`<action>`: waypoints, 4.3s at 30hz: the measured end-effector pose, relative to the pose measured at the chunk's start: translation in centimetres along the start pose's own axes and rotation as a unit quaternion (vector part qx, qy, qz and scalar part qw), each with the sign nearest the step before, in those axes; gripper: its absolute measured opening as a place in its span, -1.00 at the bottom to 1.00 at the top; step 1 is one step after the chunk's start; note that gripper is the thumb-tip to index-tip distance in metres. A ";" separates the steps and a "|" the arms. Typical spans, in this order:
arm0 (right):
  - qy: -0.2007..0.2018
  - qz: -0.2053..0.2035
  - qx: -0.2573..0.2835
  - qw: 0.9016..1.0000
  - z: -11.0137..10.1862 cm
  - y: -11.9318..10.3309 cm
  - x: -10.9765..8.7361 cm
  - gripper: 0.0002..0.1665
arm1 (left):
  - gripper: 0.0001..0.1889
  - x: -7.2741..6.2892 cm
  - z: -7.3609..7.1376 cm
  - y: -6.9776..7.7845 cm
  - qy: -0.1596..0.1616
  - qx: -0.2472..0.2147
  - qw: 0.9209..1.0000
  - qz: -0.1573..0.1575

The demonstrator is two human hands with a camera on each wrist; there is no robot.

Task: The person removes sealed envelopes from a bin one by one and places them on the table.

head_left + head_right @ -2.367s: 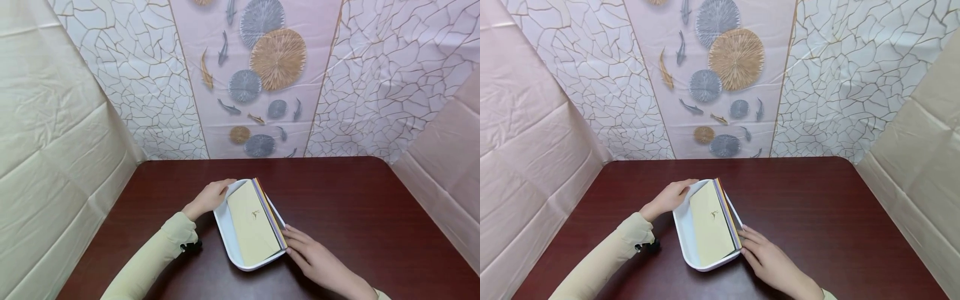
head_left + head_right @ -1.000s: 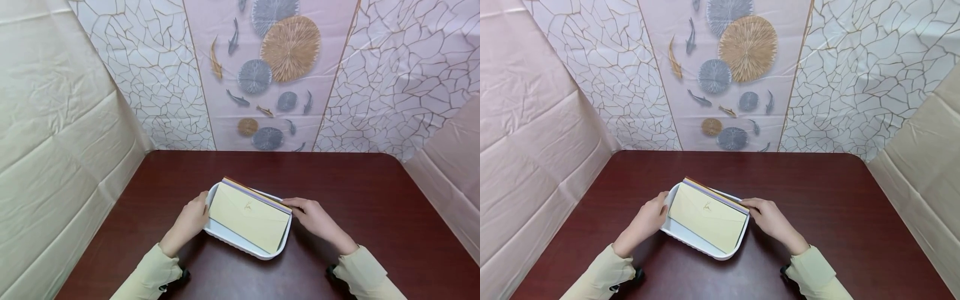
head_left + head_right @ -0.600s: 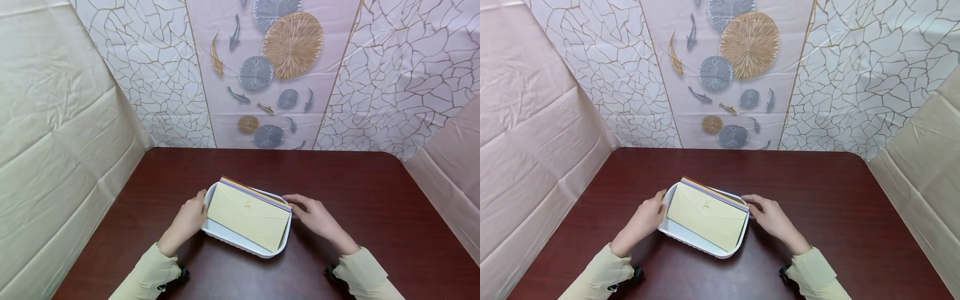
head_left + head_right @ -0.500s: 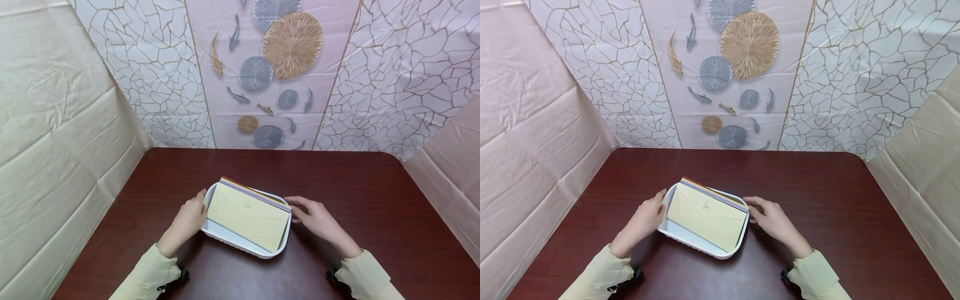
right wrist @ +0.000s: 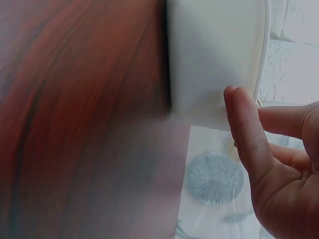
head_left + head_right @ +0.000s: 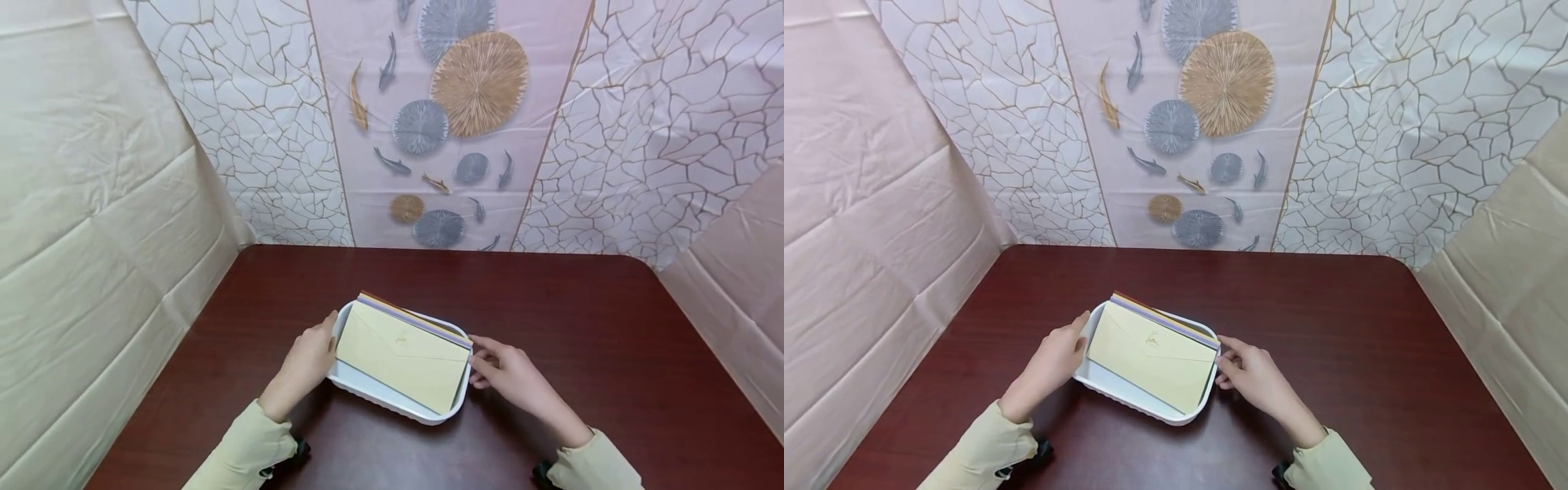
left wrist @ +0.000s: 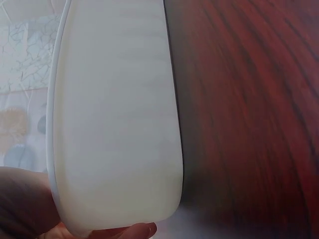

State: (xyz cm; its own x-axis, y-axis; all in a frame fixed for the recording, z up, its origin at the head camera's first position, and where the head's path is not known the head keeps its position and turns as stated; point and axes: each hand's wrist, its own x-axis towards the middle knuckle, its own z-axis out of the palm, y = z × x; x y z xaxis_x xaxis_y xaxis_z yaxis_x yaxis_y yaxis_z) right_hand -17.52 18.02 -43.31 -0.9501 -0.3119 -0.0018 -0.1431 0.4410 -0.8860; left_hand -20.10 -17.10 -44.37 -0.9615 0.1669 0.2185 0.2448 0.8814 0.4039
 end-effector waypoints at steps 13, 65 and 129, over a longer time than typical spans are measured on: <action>-0.045 -0.025 -0.027 0.998 4.2 -1.9 5.4 -0.46 | -0.51 -0.3 -2.7 -6.4 0.000 -0.017 0.999 -0.044; -0.033 -0.032 -0.035 0.998 11.3 -5.0 13.6 -0.47 | -0.53 -0.2 -6.1 -13.6 0.014 -0.015 0.987 -0.161; -0.035 -0.121 -0.183 0.975 12.1 -9.3 12.7 -0.69 | -0.53 -0.5 -5.9 -13.1 0.017 -0.005 0.984 -0.180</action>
State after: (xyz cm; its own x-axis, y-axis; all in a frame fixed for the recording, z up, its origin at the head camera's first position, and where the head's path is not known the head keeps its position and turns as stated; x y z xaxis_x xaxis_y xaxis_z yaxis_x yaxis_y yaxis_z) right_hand -24.93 -0.19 -40.69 -0.8571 -0.4947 0.1437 -0.4620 0.6147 -0.6393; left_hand -22.13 -31.34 -44.56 -0.9813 -0.1701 0.0898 -0.1088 0.8759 0.4701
